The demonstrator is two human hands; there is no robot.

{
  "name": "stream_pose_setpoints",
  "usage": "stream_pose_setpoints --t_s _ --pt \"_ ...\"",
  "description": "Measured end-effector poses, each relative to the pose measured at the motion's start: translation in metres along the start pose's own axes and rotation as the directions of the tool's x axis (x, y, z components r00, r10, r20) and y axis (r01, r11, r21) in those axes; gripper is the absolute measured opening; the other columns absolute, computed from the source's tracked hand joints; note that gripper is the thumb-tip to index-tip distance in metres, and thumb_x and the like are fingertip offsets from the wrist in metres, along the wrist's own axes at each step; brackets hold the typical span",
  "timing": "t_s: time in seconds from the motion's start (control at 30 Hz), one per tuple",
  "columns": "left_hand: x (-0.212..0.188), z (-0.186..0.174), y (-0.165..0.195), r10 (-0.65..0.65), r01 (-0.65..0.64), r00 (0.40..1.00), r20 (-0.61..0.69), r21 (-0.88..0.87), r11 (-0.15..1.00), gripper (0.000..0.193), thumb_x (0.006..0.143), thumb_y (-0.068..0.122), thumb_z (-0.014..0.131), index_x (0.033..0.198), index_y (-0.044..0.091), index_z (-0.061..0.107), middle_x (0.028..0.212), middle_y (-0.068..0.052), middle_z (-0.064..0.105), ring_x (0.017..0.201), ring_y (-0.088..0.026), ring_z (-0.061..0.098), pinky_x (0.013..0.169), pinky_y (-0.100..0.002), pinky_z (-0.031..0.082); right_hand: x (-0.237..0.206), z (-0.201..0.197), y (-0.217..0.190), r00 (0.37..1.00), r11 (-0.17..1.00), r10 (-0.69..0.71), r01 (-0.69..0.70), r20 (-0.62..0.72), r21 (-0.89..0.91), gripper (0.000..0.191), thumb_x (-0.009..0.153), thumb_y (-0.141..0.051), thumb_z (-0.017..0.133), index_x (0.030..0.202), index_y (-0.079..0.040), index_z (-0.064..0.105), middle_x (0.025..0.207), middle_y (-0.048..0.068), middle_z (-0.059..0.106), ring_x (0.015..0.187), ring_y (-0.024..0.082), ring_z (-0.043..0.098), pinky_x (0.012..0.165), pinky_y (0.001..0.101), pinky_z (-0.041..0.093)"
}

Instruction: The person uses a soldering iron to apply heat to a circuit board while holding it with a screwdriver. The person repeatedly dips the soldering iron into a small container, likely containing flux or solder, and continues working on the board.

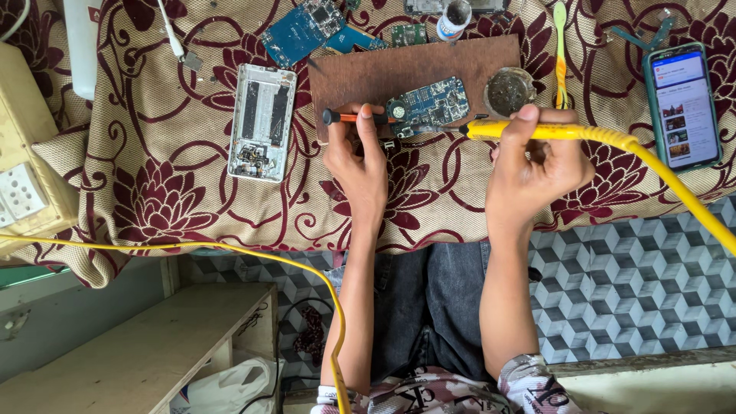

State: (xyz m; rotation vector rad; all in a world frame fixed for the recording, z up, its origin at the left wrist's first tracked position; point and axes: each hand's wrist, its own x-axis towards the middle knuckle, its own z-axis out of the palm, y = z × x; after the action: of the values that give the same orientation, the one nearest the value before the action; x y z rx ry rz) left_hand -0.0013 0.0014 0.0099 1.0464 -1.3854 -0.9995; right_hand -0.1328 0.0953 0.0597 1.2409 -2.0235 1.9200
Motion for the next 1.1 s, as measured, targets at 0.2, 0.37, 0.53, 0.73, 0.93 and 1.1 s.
stream_pose_setpoints --t_s 0.2,0.37,0.53,0.73,0.93,1.1 --pt "0.0004 -0.0001 -0.0002 0.014 -0.014 1.0 0.008 -0.036 0.999 0.017 0.113 0.017 0.055 0.11 0.002 0.062 0.097 -0.007 0.077 0.07 -0.006 0.066 0.057 -0.024 0.047 -0.0004 -0.0012 -0.0019 1.0 1.0 0.005 -0.005 0.009 0.001 0.017 0.117 0.002 0.06 0.101 0.005 0.059 0.074 0.007 0.066 0.058 0.009 0.063 0.053 0.0215 0.046" --pt "-0.0001 -0.0005 0.0 0.01 -0.01 1.0 0.002 -0.001 1.0 0.016 0.112 0.017 0.055 0.11 0.002 0.062 0.096 -0.007 0.077 0.063 -0.006 0.058 0.055 -0.024 0.041 0.0001 0.0009 -0.0022 1.0 1.0 0.012 -0.012 0.012 0.011 0.018 0.117 0.001 0.06 0.1 0.005 0.059 0.073 0.007 0.065 0.057 0.009 0.062 0.052 0.0214 0.046" --pt "0.0014 -0.0006 -0.001 0.001 -0.001 1.0 0.002 0.027 1.0 0.016 0.111 0.017 0.055 0.108 0.003 0.062 0.094 -0.006 0.078 0.059 -0.005 0.056 0.052 -0.023 0.039 0.0015 -0.0003 -0.0016 1.0 1.0 0.0 0.0 0.003 0.012 0.018 0.117 0.001 0.06 0.1 0.005 0.06 0.072 0.007 0.065 0.056 0.01 0.062 0.051 0.0212 0.045" --pt "0.0002 -0.0009 -0.0009 0.012 -0.012 1.0 0.006 0.013 1.0 0.016 0.111 0.017 0.055 0.109 0.003 0.062 0.095 -0.006 0.077 0.061 -0.005 0.057 0.053 -0.023 0.041 -0.0003 0.0023 0.001 1.0 1.0 -0.01 0.01 0.02 0.015 0.017 0.117 0.0 0.06 0.101 0.005 0.06 0.075 0.006 0.064 0.056 0.009 0.062 0.05 0.0206 0.045" --pt "0.0004 -0.0006 -0.0016 0.006 -0.006 1.0 0.006 0.016 1.0 0.016 0.111 0.016 0.055 0.109 0.002 0.062 0.095 -0.007 0.077 0.061 -0.006 0.058 0.054 -0.024 0.041 0.0002 0.0 0.0016 1.0 1.0 0.007 -0.007 -0.011 -0.013 0.018 0.117 0.0 0.06 0.1 0.004 0.061 0.07 0.007 0.064 0.055 0.008 0.06 0.05 0.0209 0.042" --pt "0.0 0.0001 -0.0003 0.016 -0.015 1.0 0.01 -0.031 0.999 0.017 0.112 0.017 0.054 0.111 0.002 0.061 0.097 -0.007 0.076 0.069 -0.007 0.067 0.057 -0.024 0.047 -0.0013 0.0015 -0.0008 1.0 1.0 0.017 -0.017 0.004 -0.003 0.017 0.117 0.0 0.06 0.101 0.005 0.059 0.07 0.006 0.063 0.056 0.008 0.06 0.052 0.0211 0.043"
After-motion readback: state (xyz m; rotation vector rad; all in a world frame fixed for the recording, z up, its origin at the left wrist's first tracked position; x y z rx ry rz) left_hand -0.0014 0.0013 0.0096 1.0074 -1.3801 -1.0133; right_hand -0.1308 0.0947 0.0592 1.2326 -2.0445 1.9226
